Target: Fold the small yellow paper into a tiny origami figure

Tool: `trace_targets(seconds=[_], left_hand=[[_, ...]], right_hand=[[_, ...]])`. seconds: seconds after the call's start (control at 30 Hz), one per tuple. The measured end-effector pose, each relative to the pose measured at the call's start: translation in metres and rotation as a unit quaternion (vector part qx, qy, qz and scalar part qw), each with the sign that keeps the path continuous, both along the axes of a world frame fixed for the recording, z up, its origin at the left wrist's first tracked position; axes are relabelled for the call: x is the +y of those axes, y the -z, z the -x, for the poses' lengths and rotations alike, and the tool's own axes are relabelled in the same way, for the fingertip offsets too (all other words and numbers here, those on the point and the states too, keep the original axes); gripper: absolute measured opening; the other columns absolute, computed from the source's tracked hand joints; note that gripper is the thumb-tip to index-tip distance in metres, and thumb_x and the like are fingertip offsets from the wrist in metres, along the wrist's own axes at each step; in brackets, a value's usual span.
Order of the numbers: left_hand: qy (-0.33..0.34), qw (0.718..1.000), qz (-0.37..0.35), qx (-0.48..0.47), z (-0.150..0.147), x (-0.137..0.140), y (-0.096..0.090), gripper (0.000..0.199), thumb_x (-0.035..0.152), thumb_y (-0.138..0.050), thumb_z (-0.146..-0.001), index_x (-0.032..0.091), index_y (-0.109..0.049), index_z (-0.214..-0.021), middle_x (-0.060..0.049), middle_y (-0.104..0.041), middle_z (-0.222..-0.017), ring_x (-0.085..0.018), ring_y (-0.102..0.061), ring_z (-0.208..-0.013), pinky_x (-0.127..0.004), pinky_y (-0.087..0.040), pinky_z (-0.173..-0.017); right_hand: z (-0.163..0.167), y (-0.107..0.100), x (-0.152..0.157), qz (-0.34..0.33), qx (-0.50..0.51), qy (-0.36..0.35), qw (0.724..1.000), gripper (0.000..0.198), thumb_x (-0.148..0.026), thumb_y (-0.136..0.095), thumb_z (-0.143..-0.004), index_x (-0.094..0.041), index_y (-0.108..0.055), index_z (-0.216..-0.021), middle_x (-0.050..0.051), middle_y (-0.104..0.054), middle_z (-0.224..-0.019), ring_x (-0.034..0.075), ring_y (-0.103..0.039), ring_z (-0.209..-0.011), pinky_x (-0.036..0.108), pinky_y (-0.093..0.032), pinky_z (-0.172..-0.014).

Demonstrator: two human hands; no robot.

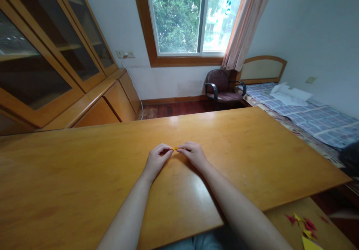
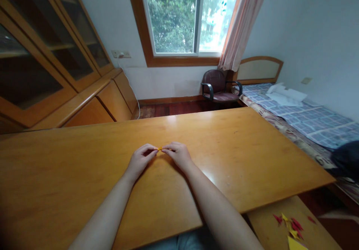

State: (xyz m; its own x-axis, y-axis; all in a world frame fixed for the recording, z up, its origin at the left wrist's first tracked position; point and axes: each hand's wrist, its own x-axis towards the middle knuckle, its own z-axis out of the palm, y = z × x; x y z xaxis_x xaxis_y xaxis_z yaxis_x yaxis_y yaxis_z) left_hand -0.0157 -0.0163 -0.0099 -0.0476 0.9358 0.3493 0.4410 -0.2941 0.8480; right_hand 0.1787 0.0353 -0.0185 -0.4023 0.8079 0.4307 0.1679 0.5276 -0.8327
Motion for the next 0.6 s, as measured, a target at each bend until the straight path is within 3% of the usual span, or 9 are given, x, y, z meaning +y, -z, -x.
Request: trace_targets(seconds=[0.6], left_hand=[[0.005, 0.999, -0.025, -0.031, 0.0004, -0.0019, -0.0003, 0.016, 0.034, -0.07, -0.084, 0.02, -0.072, -0.079, -0.004, -0.07, -0.082, -0.017, -0.065, -0.078, -0.028, -0.05, -0.074]], right_hand=[[-0.0011, -0.0101, -0.0085, 0.04, 0.022, 0.019, 0.999, 0.012, -0.028, -0.068, -0.083, -0.017, -0.074, -0.082, 0.001, -0.068, -0.07, 0.011, -0.054, -0.058, 0.023, -0.043, -0.056]])
